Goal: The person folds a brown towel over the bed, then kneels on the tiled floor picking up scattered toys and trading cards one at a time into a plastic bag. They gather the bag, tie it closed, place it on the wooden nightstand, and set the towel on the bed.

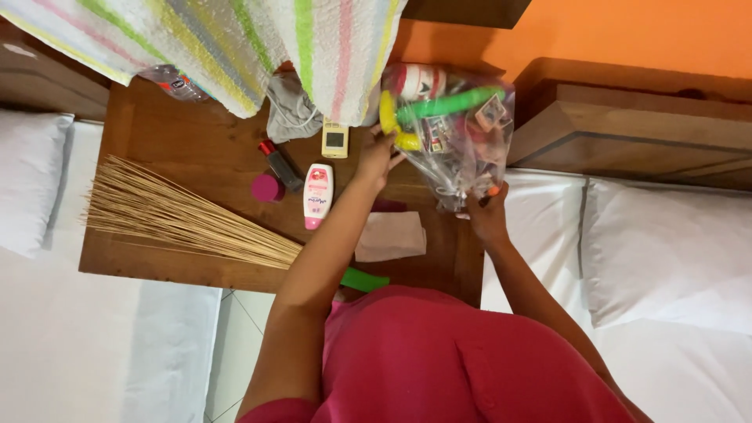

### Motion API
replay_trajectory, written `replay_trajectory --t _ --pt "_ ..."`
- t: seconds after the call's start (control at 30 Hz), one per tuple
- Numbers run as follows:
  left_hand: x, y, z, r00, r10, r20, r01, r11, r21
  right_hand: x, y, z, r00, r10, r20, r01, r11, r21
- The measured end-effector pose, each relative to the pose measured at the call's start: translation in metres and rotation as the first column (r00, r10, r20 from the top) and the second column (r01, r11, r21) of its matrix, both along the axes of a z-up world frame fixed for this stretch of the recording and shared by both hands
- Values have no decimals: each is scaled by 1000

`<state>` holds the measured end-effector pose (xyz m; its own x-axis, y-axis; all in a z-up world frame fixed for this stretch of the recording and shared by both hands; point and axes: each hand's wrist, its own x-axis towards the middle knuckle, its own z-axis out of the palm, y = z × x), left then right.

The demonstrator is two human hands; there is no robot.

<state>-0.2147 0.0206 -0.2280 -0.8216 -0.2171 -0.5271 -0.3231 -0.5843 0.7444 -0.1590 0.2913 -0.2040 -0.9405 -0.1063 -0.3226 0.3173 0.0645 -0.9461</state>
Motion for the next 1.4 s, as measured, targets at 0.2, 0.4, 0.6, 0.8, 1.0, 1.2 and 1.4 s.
replay_trajectory --t 0.2,0.4,0.6,0.8,1.0,1.2,1.4 --pt "19 6 0 984 -165 64 160 984 77 -32 29 -33 996 30 -90 -20 994 106" --pt "16 13 -21 964 -263 39 260 964 58 -74 69 -76 949 56 -309 -32 996 79" --pt "25 -2 -17 944 -320 82 319 947 24 -86 72 -34 985 -15 -170 10 1000 -30" --pt "-3 -60 -10 869 -42 -493 -368 610 -702 -98 72 -30 982 -141 -125 129 986 -102" --pt "-41 -62 41 942 12 -336 -322 318 -892 -106 45 11 963 92 -254 -122 987 -106" --pt "-52 -75 6 995 71 -69 -85 253 -964 -133 16 -5 978 116 -176 -110 993 42" --pt "-44 -78 6 987 100 -128 -140 134 -981 -143 6 6 983 134 -128 -133 991 23"
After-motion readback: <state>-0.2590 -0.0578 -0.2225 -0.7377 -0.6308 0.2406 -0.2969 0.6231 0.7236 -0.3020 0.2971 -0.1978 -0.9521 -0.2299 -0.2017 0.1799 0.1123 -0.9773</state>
